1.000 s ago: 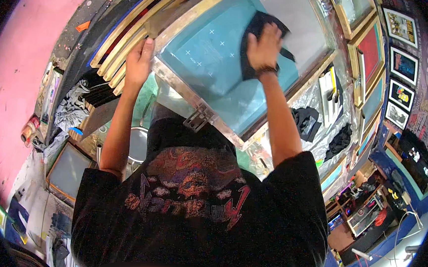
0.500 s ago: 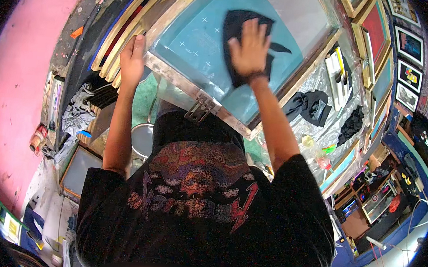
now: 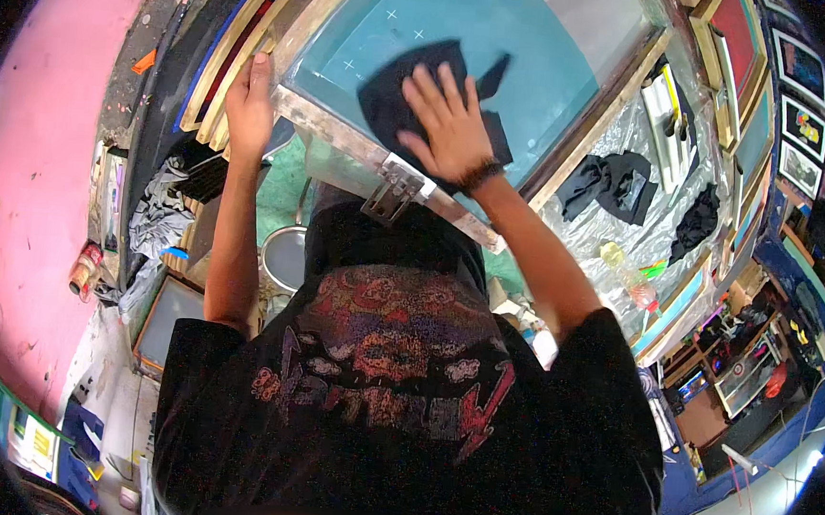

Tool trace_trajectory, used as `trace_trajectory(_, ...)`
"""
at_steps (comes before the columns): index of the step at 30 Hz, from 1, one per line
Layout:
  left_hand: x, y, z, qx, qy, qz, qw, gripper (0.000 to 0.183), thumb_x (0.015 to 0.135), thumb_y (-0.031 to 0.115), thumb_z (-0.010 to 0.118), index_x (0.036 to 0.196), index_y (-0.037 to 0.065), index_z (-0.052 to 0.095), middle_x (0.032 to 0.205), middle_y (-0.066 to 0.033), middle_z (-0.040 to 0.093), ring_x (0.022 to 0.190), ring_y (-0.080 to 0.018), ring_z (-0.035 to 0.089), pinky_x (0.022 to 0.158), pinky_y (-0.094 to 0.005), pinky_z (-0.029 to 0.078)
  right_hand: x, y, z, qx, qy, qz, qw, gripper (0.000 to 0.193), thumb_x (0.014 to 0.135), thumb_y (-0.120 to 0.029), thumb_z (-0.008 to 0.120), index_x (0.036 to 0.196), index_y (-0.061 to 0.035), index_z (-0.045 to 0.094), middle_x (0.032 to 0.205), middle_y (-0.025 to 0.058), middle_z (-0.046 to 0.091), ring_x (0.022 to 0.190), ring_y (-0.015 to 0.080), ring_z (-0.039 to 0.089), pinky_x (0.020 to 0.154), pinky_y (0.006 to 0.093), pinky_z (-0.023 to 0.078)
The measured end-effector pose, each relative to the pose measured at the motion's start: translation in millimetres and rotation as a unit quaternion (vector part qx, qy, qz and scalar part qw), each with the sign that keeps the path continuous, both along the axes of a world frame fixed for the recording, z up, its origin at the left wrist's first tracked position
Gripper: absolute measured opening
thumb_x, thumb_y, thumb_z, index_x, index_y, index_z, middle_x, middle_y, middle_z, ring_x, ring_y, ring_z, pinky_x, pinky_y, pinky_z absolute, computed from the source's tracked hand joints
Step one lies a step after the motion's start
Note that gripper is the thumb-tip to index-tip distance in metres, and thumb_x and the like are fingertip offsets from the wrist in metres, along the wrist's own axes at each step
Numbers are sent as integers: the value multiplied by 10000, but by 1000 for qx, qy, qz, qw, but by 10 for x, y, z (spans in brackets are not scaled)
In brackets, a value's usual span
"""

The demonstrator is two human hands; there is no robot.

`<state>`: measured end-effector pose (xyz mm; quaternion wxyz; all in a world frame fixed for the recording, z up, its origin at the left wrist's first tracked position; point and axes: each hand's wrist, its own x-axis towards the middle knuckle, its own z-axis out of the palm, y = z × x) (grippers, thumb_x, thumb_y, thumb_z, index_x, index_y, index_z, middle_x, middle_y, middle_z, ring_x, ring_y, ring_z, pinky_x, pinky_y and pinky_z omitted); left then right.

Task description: The recorder cleans ink from screen printing frames using a cloth and solvent.

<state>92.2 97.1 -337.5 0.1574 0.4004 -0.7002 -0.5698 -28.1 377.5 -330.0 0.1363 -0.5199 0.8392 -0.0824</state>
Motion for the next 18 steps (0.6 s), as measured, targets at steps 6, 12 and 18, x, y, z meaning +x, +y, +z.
trace_trajectory(6, -13, 12, -4, 1, 13, 8, 1000, 470, 1040, 397, 534, 904, -45, 619, 710, -35, 518, 707, -128, 438, 654, -308, 408, -557, 708, 291, 155, -68, 193, 966, 816, 905, -468, 665, 1575, -175, 302, 1654, 73, 236, 1529, 314, 190, 1229, 568, 138)
trace_trajectory(12, 32, 15, -59, -18, 27, 7, 999, 461, 1024, 391, 545, 842, -31, 586, 678, -92, 512, 666, -170, 445, 632, -345, 415, -177, 1012, 354, 230, -67, 364, 900, 651, 962, -397, 578, 1536, -170, 374, 1634, 0, 290, 1539, 276, 173, 1256, 532, 66)
trace_trajectory(18, 4, 22, -54, -52, 26, -5, 998, 480, 1023, 417, 528, 880, -34, 611, 683, -141, 548, 663, -203, 499, 646, -375, 439, -384, -410, 100, 62, -41, 375, 924, 586, 936, -307, 590, 1473, -103, 475, 1608, 64, 345, 1531, 268, 197, 1255, 512, 91)
